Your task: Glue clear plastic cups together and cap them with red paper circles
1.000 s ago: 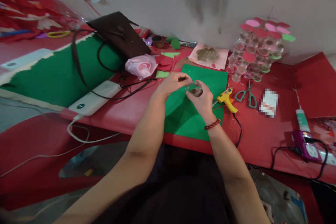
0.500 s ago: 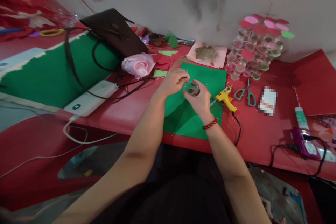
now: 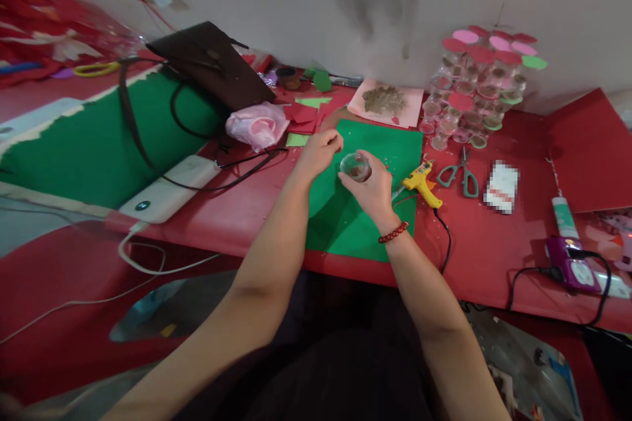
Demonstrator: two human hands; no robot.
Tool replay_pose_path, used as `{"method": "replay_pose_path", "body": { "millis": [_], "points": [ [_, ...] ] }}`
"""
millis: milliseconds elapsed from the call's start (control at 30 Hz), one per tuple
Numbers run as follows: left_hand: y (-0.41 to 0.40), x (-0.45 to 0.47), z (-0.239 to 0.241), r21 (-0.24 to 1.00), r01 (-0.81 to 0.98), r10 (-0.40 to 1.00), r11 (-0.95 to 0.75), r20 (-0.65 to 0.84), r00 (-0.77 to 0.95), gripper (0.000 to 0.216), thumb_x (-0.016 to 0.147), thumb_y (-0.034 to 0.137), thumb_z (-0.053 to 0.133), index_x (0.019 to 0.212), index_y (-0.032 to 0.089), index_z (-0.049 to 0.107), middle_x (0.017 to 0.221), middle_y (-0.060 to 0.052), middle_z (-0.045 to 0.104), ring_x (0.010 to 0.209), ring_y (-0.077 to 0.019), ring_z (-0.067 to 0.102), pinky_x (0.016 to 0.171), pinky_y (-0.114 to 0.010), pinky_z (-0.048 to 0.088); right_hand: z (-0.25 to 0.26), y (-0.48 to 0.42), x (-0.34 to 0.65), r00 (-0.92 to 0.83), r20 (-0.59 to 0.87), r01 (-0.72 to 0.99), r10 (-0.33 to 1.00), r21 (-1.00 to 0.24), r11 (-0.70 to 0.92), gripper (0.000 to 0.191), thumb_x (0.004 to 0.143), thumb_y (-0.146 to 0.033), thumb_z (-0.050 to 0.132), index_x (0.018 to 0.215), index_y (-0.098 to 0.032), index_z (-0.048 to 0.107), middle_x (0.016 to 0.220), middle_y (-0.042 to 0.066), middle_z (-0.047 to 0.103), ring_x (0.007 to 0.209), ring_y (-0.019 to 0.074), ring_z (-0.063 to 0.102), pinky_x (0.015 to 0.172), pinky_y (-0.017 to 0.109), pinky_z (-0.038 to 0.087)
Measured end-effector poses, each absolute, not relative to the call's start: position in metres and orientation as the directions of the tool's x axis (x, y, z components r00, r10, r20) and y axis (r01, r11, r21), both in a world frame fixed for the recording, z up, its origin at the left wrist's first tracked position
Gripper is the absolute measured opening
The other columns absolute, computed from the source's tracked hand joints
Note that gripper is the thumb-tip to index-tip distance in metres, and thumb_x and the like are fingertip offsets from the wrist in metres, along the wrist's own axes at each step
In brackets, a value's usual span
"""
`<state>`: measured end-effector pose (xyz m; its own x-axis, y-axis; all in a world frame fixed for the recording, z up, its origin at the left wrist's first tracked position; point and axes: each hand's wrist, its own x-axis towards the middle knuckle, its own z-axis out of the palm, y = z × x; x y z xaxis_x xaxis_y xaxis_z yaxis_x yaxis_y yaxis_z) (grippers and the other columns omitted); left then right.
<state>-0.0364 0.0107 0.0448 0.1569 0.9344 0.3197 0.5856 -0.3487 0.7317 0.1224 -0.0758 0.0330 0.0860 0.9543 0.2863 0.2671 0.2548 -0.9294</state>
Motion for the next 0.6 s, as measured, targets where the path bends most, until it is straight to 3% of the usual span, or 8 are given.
{"method": "replay_pose_path", "body": {
  "millis": [133, 333, 467, 600],
  "points": [
    [0.002, -0.036, 0.054, 0.822, 0.388, 0.907, -0.417, 0.354, 0.226, 0.016, 0.084, 0.012, 0.055, 0.095, 0.02, 0.065, 0.099, -0.005, 0.073, 0.088, -0.0156, 0.064, 0.08, -0.029, 0.05, 0.031, -0.073, 0.124, 0.103, 0.28, 0.261, 0.954, -0.933, 0.246, 0.056, 0.071, -0.038, 0.087, 0.122, -0.023, 0.069, 0.12, 0.009, 0.078, 0.085, 0.0188, 0.073, 0.086, 0.039, 0.063],
    [-0.013, -0.036, 0.067, 0.866, 0.372, 0.931, -0.333, 0.238, 0.278, 0.017, 0.082, 0.031, 0.072, 0.074, 0.017, 0.071, 0.072, -0.002, 0.07, 0.07, -0.0155, 0.06, 0.069, -0.029, 0.047, 0.029, -0.072, 0.123, 0.107, 0.269, 0.257, 0.957, -0.938, 0.234, 0.056, 0.073, -0.036, 0.084, 0.125, -0.022, 0.068, 0.121, 0.01, 0.077, 0.083, 0.0172, 0.072, 0.084, 0.037, 0.063],
    [-0.01, -0.034, 0.065, 0.766, 0.493, 0.905, -0.413, 0.287, 0.313, 0.014, 0.082, 0.026, 0.067, 0.07, 0.018, 0.069, 0.07, -0.002, 0.07, 0.071, -0.0176, 0.061, 0.07, -0.032, 0.046, 0.027, -0.072, 0.121, 0.091, 0.282, 0.301, 0.955, -0.922, 0.244, 0.054, 0.072, -0.034, 0.084, 0.123, -0.022, 0.069, 0.12, 0.01, 0.077, 0.085, 0.0177, 0.072, 0.088, 0.038, 0.062],
    [-0.008, -0.03, 0.062, 0.534, 0.617, 0.814, -0.578, 0.422, 0.398, 0.016, 0.081, 0.014, 0.056, 0.071, 0.021, 0.066, 0.078, -0.005, 0.071, 0.079, -0.0219, 0.062, 0.077, -0.037, 0.045, 0.024, -0.071, 0.12, 0.105, 0.288, 0.302, 0.952, -0.921, 0.245, 0.055, 0.072, -0.032, 0.084, 0.123, -0.023, 0.069, 0.122, 0.01, 0.076, 0.088, 0.0192, 0.072, 0.089, 0.04, 0.063]
  ]
}}
